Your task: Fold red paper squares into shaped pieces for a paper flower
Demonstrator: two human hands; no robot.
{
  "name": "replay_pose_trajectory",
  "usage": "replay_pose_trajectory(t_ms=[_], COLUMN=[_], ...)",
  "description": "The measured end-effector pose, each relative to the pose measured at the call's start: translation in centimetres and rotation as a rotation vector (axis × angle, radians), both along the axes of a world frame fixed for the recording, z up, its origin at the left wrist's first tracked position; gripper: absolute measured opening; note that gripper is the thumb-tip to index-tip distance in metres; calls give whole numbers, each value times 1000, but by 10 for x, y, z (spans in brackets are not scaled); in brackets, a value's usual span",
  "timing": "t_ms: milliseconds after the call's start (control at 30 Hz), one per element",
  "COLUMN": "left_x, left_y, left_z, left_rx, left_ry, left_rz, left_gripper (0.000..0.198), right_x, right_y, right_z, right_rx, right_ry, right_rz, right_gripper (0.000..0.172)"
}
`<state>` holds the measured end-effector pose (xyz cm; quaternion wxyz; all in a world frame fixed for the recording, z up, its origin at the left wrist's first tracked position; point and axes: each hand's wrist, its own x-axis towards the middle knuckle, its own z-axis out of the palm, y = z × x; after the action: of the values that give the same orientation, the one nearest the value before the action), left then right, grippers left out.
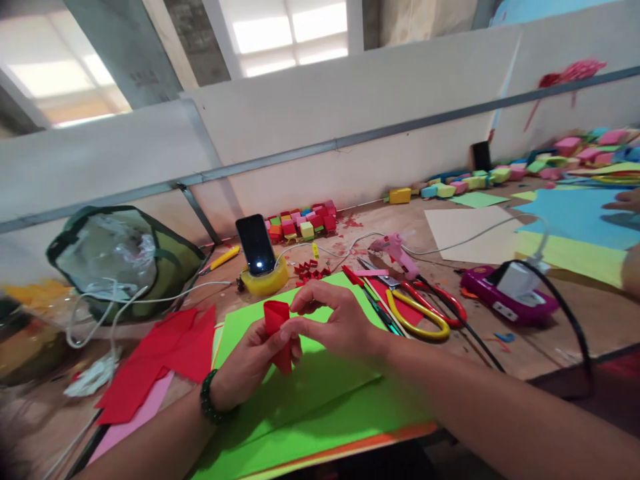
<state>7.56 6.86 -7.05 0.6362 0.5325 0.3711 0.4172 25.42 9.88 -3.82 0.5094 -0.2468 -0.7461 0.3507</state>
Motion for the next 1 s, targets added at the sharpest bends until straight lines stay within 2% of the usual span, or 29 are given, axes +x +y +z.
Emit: replay_pose_trajectory(t_ms=[167,333,500,633,733,867,1000], left_x=[3,4,3,3,4,6,4], left_y=[-1,0,-1,-1,-1,-1,-1], left_z=[2,2,0,2,5,8,5], left_rx=[-32,-27,-38,-69,-70,-54,-37], left_ry=[46,46,11,-6,-24,-29,-3], left_rz=[11,39,41,33,42,45,45], left_gripper=[43,45,43,42,43,41,39], right_x=[-2,-5,-4,-2,-2,-4,-3], right_y=[-1,-2,-1,0,-1,-2,-3], right_z=[-3,-5,-4,-3,-4,-7,-5], right_rx=[49,7,-108,-124,-73,88,176], right_ry=[-55,-68,-41,-59,-85,-115,-110], right_rz=[-37,-88,-11,23,4,-87,-77], right_gripper=[14,16,18,19,16,13,11])
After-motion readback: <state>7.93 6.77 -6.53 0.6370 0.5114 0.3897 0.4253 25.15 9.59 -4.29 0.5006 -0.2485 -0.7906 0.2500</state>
